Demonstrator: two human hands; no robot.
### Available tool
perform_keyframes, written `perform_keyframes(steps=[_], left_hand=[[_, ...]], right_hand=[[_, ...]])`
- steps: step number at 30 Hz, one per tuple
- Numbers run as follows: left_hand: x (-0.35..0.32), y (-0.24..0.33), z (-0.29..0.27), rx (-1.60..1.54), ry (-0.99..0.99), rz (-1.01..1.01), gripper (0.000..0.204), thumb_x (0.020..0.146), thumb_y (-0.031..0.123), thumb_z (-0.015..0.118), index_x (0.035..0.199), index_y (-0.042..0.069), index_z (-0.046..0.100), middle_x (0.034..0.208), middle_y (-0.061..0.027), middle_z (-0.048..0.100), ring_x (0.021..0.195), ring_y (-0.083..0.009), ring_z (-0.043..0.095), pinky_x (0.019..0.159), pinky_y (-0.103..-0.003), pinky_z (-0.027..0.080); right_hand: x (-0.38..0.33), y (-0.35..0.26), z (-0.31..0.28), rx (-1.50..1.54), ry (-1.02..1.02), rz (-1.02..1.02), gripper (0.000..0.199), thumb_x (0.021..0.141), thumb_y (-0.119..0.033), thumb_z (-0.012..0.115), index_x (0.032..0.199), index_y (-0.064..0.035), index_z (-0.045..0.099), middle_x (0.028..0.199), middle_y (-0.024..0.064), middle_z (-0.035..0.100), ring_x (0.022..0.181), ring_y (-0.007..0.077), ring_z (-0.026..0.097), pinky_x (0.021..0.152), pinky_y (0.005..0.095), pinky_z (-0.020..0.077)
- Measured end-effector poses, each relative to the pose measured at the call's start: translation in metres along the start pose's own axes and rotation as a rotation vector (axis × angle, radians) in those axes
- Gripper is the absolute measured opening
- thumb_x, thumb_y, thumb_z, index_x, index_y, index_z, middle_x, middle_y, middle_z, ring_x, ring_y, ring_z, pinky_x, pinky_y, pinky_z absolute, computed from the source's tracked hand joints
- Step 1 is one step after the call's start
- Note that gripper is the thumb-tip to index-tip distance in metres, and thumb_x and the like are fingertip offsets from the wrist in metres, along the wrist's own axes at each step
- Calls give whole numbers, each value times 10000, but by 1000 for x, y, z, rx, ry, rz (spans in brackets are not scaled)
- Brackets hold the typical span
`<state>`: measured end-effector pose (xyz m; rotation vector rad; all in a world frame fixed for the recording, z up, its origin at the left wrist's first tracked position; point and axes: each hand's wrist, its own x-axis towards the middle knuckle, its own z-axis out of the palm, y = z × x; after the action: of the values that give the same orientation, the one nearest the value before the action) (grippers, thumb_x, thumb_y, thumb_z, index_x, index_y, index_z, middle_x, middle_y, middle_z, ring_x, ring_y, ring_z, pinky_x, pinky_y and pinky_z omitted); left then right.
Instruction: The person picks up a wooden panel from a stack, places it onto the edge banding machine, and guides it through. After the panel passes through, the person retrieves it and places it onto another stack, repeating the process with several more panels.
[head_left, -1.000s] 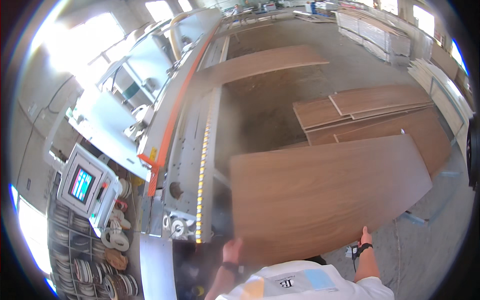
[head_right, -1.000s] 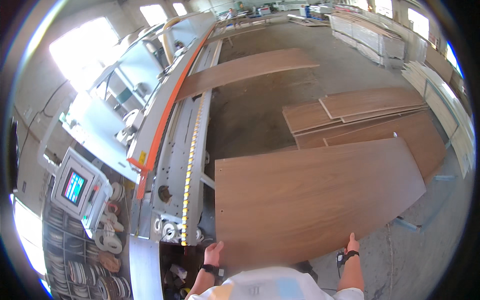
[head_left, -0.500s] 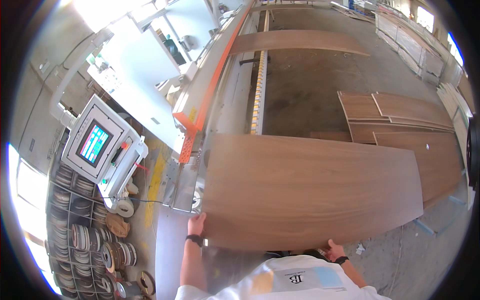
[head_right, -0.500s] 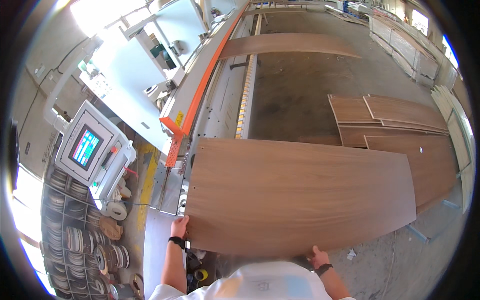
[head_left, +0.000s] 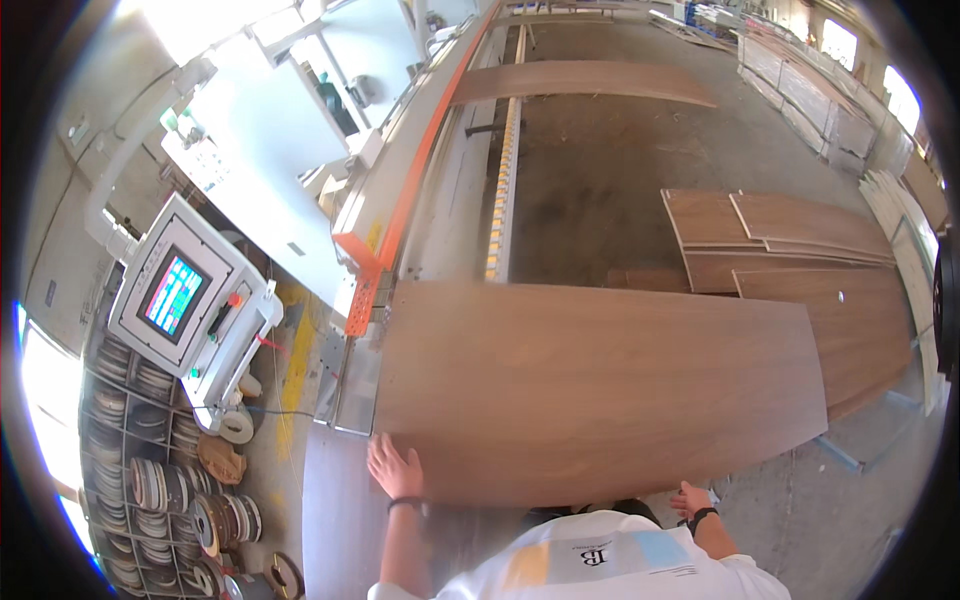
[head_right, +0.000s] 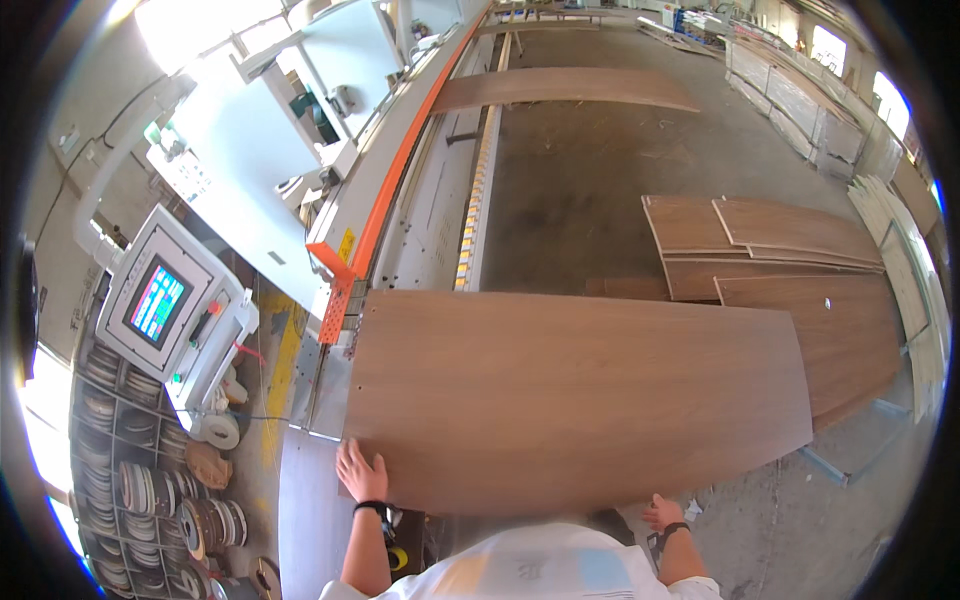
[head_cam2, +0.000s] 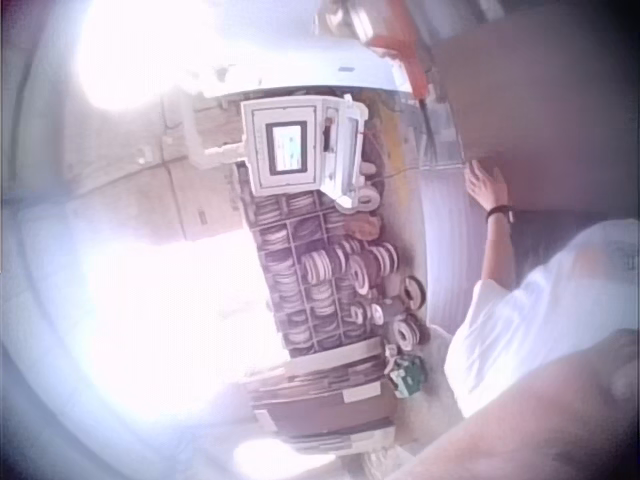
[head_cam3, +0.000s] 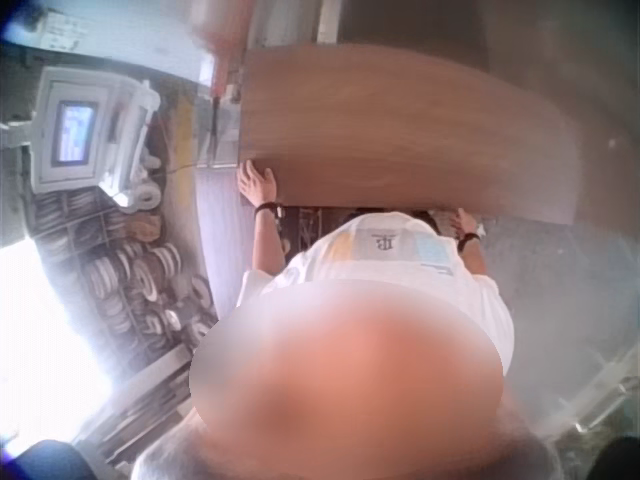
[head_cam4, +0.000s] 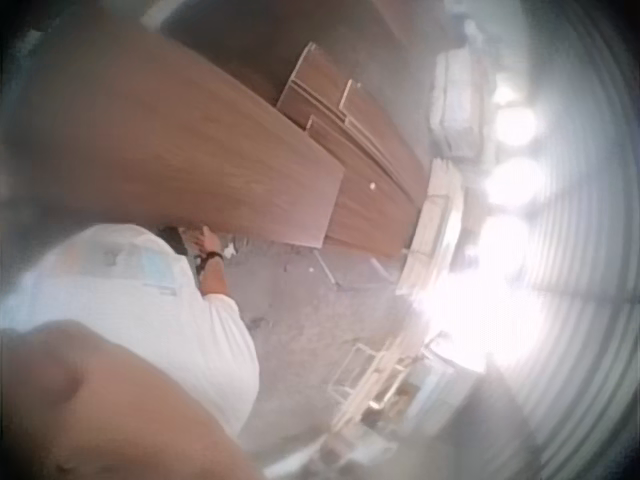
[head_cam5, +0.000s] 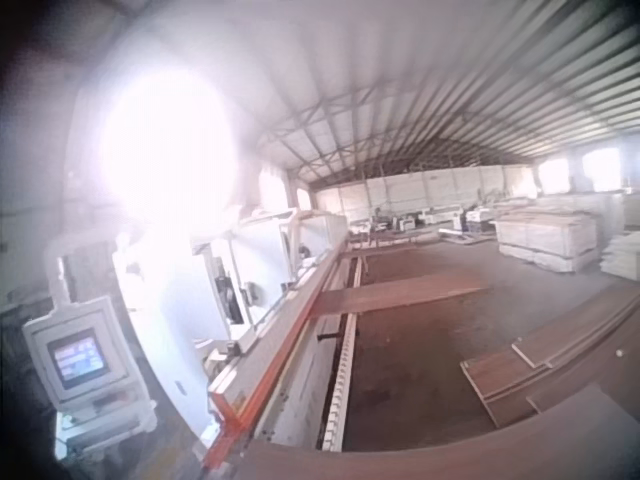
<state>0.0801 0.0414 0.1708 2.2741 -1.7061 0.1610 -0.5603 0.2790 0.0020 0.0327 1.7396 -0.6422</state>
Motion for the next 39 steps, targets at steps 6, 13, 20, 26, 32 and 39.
perform_keyframes(steps=[6,13,20,26,32,39], left_hand=[[-73,65,18,13,-208,149,694,893,362,633,1480,52,427,1599,-187,329,1507,-377,235,1229,-573,137],[-83,98,28,123,-276,66,719,960,417,540,1538,47,326,1656,-190,208,1542,-386,125,1230,-589,72],[-100,85,21,265,-321,-41,838,944,483,544,1557,-12,258,1665,-228,123,1554,-396,25,1237,-581,27],[-80,93,47,201,-244,83,840,928,490,593,1539,-3,296,1648,-222,194,1546,-397,85,1232,-596,56],[-73,91,23,248,-267,56,774,970,499,535,1554,49,299,1660,-164,207,1548,-351,123,1244,-554,76],[-76,70,30,169,-285,48,751,975,495,517,1545,44,326,1656,-160,223,1545,-347,139,1250,-532,77]], right_hand=[[76,18,-98,67,101,-36,468,979,-493,547,1098,-42,589,939,157,697,684,281,653,514,413,426],[169,8,-185,589,313,-110,569,995,-512,513,1341,-62,561,1198,123,658,926,300,643,700,445,525],[85,-89,-134,747,204,-36,635,1008,-586,422,1424,-117,525,1368,69,605,1250,321,549,981,510,467],[125,-50,-168,862,209,-106,729,988,-611,388,1473,-70,457,1459,108,536,1310,324,496,1048,505,422],[36,-85,-154,685,275,37,559,913,-649,474,1279,-249,611,1236,-81,668,1084,211,603,741,389,449],[79,-36,-229,679,193,-145,650,988,-559,402,1424,-92,521,1426,98,582,1298,337,515,1026,510,440]])
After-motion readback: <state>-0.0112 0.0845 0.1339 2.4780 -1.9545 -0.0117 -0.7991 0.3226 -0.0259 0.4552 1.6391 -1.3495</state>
